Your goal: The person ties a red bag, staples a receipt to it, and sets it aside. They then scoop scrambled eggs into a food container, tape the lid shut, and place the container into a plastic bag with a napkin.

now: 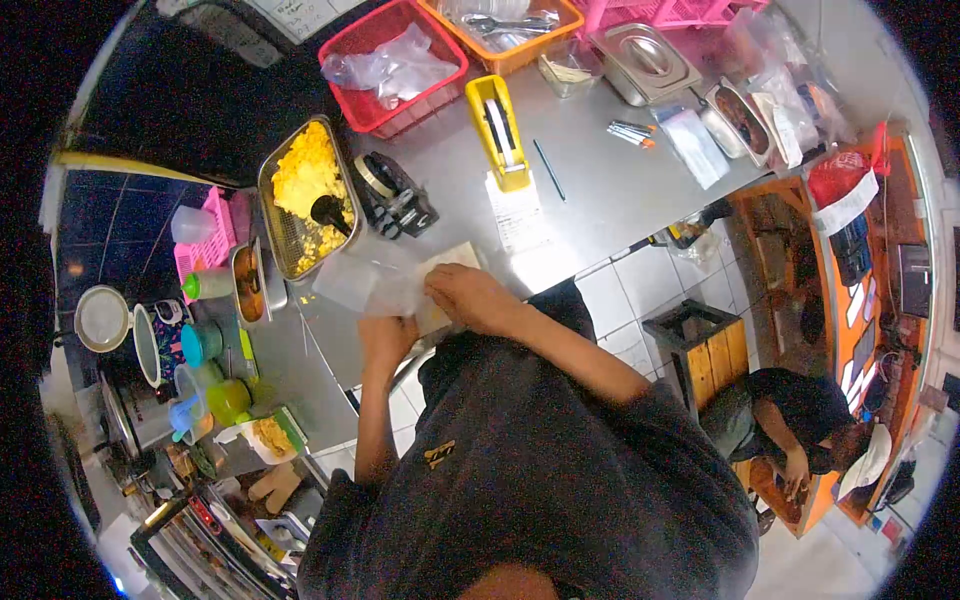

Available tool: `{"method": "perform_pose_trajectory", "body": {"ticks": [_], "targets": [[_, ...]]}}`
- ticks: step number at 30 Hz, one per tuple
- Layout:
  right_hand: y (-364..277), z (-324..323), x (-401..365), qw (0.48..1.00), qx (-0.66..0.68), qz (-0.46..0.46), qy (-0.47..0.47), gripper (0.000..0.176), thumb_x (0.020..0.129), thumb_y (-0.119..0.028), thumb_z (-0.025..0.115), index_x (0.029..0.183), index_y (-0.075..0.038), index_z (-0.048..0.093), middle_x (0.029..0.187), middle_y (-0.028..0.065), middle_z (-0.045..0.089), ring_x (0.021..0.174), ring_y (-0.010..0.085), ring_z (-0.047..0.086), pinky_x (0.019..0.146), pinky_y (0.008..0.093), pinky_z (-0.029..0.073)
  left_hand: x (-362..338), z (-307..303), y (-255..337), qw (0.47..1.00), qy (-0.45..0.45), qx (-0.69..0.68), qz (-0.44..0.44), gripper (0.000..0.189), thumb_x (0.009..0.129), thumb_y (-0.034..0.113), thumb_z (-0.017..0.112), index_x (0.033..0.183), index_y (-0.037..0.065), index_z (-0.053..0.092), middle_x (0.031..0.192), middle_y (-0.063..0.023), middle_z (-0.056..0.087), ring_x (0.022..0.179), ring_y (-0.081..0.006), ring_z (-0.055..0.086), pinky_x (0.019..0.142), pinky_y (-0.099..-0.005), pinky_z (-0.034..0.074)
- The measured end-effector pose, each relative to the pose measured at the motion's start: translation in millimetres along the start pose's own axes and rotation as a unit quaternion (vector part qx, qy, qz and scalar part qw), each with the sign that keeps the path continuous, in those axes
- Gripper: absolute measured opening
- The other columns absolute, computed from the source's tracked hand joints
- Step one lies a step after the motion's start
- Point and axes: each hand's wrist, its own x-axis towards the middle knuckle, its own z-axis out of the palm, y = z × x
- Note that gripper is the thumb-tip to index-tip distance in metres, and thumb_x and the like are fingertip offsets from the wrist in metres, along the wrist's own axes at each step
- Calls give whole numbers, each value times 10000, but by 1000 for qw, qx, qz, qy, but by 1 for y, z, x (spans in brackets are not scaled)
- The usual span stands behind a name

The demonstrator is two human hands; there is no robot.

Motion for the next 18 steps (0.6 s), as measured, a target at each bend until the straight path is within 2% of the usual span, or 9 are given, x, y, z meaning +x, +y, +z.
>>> {"method": "perform_pose_trajectory", "body": {"ticks": [1, 3, 6, 8, 10, 12, 14, 16, 18], "targets": [[0, -5, -4, 1000, -2, 0, 0, 135, 926, -73, 568, 1033, 0, 605, 994, 203, 618, 974, 402, 612, 840, 463, 499, -2, -10, 0, 1000, 7, -16, -1, 165, 747, 107, 639, 886, 47, 701, 705, -203, 659, 678, -427, 639, 654, -511, 518], [5, -23, -24, 983, 9, 115, 140, 182, 916, -72, 585, 1080, 8, 593, 1007, 213, 616, 956, 405, 609, 841, 455, 500, -9, -32, -4, 999, -22, 5, -24, 153, 773, 129, 650, 885, 41, 706, 700, -203, 657, 677, -431, 637, 652, -510, 513], [44, -51, -50, 911, -171, 202, 316, 297, 884, -132, 647, 1117, 46, 598, 1043, 244, 615, 962, 440, 588, 829, 486, 498, -10, -71, 17, 991, -96, 14, -90, 167, 835, 186, 667, 882, 31, 707, 691, -195, 652, 658, -405, 639, 634, -479, 504], [69, -59, -68, 903, -202, 240, 293, 326, 869, -207, 701, 1069, 42, 636, 970, 230, 648, 884, 384, 629, 769, 462, 510, -2, -100, 40, 980, -153, 1, -128, 198, 871, 223, 673, 880, 28, 704, 688, -188, 648, 639, -374, 643, 619, -448, 500], [77, -61, -74, 911, -115, 305, 252, 323, 856, -240, 729, 1014, 33, 658, 883, 206, 660, 798, 348, 639, 713, 447, 511, 5, -114, 70, 924, -286, -240, -79, 235, 924, 249, 662, 893, 18, 686, 692, -151, 648, 603, -288, 626, 595, -388, 481], [76, -62, -69, 910, -25, 359, 206, 327, 842, -273, 757, 959, 24, 681, 796, 182, 671, 712, 312, 649, 657, 431, 511, 13, -84, 83, 839, -312, -445, -20, 192, 931, 205, 656, 933, 12, 656, 705, -115, 651, 582, -237, 595, 594, -350, 480], [65, -62, -65, 900, -52, 360, 241, 323, 829, -310, 782, 852, 2, 701, 636, 126, 649, 552, 260, 617, 562, 386, 489, 29, -31, 91, 833, -289, -470, -32, 170, 937, 166, 639, 1009, 13, 633, 783, -121, 668, 649, -254, 632, 633, -358, 500], [66, -66, -62, 896, -62, 374, 230, 316, 835, -305, 776, 852, 2, 705, 632, 121, 652, 540, 259, 613, 555, 376, 486, 47, 9, 98, 900, -193, -391, 15, 218, 950, 119, 606, 1119, -19, 607, 979, -152, 674, 883, -243, 667, 785, -359, 529], [69, -68, -63, 889, -73, 395, 220, 310, 841, -301, 770, 853, 2, 709, 628, 116, 656, 529, 257, 610, 549, 366, 483, 56, 51, 94, 930, -144, -334, 47, 248, 936, 100, 598, 1153, -18, 590, 1049, -176, 653, 958, -298, 648, 839, -390, 520]]}}
